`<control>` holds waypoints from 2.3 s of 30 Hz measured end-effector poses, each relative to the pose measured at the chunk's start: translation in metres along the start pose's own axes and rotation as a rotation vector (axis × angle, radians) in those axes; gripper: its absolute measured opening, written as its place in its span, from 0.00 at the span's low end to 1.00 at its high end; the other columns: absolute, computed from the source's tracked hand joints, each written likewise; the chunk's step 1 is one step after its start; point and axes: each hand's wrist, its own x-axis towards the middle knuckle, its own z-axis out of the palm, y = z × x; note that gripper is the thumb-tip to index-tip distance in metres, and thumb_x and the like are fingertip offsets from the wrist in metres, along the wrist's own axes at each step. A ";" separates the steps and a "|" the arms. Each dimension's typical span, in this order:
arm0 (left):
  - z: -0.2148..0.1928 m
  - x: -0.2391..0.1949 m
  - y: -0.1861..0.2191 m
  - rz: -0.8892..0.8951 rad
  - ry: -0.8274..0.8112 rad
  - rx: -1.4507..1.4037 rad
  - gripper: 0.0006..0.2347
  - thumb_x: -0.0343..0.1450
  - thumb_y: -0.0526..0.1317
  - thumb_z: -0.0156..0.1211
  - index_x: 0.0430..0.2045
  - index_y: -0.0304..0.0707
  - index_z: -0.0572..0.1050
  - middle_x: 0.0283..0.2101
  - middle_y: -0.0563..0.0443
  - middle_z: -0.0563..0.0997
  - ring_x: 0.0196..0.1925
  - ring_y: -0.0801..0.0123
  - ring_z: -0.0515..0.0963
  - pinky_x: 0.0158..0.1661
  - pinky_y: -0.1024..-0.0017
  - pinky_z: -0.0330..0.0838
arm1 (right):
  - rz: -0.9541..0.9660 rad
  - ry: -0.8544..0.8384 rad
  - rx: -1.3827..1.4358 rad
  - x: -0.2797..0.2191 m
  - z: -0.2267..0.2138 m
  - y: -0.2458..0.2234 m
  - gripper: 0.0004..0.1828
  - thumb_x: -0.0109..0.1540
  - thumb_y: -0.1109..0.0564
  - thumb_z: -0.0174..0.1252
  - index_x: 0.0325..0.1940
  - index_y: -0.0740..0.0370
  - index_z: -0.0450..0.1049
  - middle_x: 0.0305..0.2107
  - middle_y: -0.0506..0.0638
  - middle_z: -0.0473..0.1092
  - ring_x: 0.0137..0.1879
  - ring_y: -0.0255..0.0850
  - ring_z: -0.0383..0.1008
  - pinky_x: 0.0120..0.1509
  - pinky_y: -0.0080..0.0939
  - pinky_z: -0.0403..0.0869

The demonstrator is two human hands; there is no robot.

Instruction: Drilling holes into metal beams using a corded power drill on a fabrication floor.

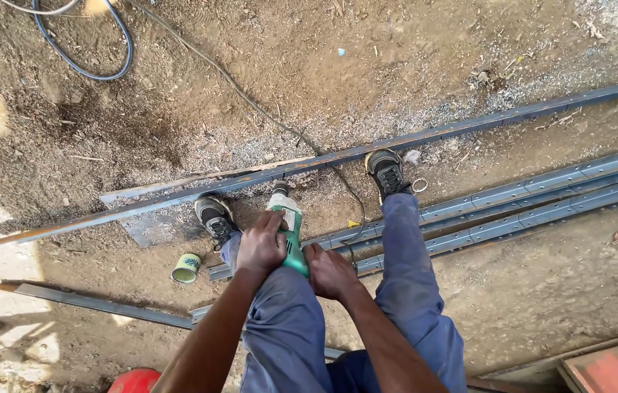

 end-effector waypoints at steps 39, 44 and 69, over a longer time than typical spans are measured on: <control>-0.019 0.008 0.016 -0.021 -0.032 -0.044 0.16 0.63 0.36 0.49 0.41 0.49 0.79 0.44 0.51 0.85 0.46 0.55 0.86 0.40 0.60 0.81 | -0.025 -0.002 -0.098 0.000 -0.002 0.010 0.24 0.57 0.59 0.42 0.56 0.71 0.66 0.50 0.67 0.68 0.43 0.76 0.78 0.47 0.68 0.78; -0.013 0.005 0.013 -0.032 -0.018 -0.051 0.17 0.63 0.37 0.49 0.43 0.49 0.80 0.43 0.51 0.85 0.44 0.54 0.86 0.40 0.59 0.81 | -0.019 -0.004 -0.100 -0.003 -0.010 0.004 0.23 0.56 0.60 0.42 0.54 0.70 0.66 0.47 0.66 0.69 0.43 0.76 0.78 0.47 0.68 0.78; 0.007 -0.005 0.007 -0.104 0.035 -0.079 0.11 0.65 0.38 0.49 0.32 0.58 0.79 0.42 0.62 0.84 0.44 0.58 0.86 0.40 0.60 0.81 | -0.018 -0.051 -0.150 0.002 -0.007 0.014 0.22 0.57 0.59 0.41 0.54 0.69 0.64 0.45 0.67 0.70 0.44 0.76 0.77 0.49 0.70 0.78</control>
